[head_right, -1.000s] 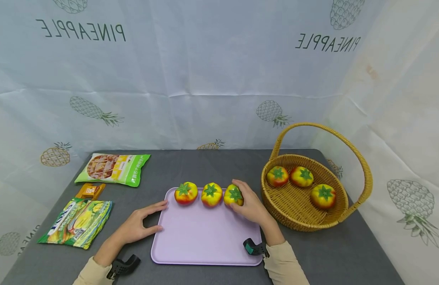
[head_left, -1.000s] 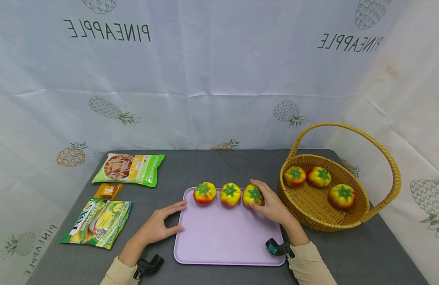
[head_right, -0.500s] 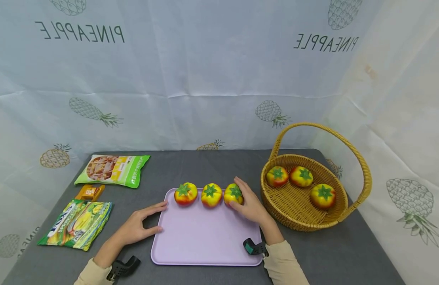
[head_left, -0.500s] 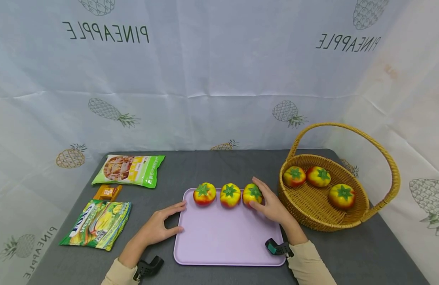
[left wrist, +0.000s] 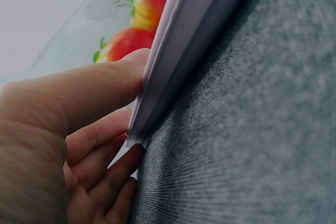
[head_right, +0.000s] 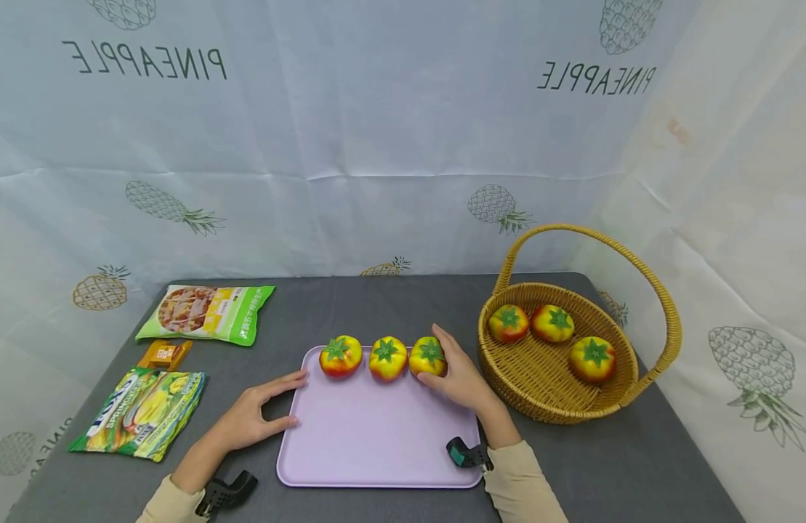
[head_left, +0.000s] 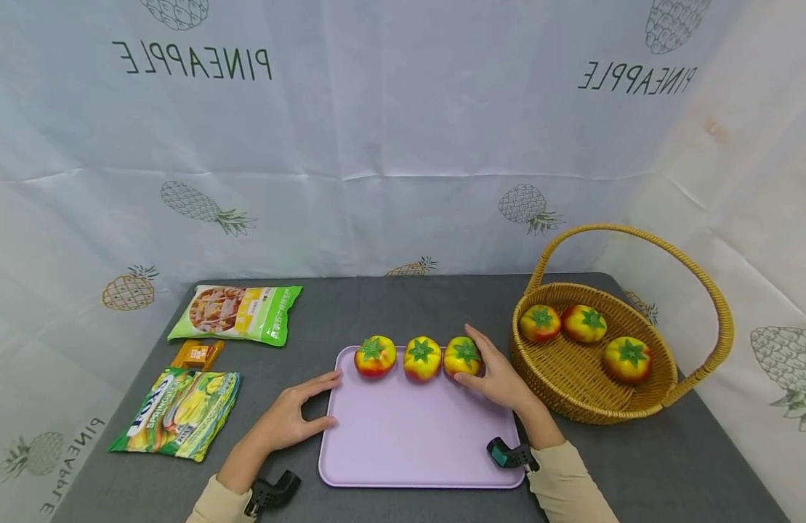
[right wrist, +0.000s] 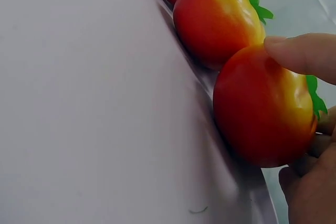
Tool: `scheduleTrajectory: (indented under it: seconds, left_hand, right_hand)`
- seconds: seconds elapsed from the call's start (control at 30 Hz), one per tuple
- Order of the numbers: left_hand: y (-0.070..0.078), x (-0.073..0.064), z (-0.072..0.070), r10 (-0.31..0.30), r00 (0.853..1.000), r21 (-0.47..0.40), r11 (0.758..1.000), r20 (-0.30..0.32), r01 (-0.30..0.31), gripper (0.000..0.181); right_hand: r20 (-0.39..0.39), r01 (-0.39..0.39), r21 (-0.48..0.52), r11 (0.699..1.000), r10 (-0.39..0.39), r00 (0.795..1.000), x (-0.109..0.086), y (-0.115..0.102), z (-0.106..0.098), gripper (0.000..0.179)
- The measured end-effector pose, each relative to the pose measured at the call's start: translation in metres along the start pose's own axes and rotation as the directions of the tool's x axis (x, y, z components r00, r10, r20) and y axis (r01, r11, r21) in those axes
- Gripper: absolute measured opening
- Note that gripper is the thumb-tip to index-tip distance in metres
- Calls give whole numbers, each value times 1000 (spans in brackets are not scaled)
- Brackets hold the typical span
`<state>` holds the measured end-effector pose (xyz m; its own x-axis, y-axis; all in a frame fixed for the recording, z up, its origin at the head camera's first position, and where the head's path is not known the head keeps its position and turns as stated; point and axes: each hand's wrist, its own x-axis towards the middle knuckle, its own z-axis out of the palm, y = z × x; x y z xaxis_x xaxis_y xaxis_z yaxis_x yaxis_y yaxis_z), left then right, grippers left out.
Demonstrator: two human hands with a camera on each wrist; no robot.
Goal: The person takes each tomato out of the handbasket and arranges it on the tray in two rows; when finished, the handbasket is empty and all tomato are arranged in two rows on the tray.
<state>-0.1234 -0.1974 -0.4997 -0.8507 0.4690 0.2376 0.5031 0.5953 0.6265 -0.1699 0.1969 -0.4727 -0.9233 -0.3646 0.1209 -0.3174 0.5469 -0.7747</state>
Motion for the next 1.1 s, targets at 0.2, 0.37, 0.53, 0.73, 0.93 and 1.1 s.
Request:
scheduleTrajectory:
  seconds: [0.2,0.37,0.53,0.73,0.93,1.1]
  left_hand:
    - [0,0,1,5,1000,6,1000,-5,-5,56]
    - [0,0,0,17,1000,11,1000,-7,-17,56]
    - [-2,0,0,22,1000,21,1000,-10,-21,56]
    - [0,0,-1,1,1000,-6,1000,2,-1,56]
    - [0,0,-1,6,1000,6,1000,-5,-6,57]
    - [-1,0,-1,-8,1000,2,1000,4,8,58]
  right_hand:
    - [2,-5,-14,1000,5,1000,-1,-1,-1,89]
    - [-1,9,-38,999,-9,1000,-1,-6,-5,89]
    - [-31,41,-77,996,-43,999,-3,-16,-13,87]
    - [-81,75,-81,994,-82,993,-7,-28,-27,83]
    - [-127,103,-81,991,-113,985,-12,-34,-43,79]
    - [-170,98,-99,990,-114,979,-17,-34,-61,78]
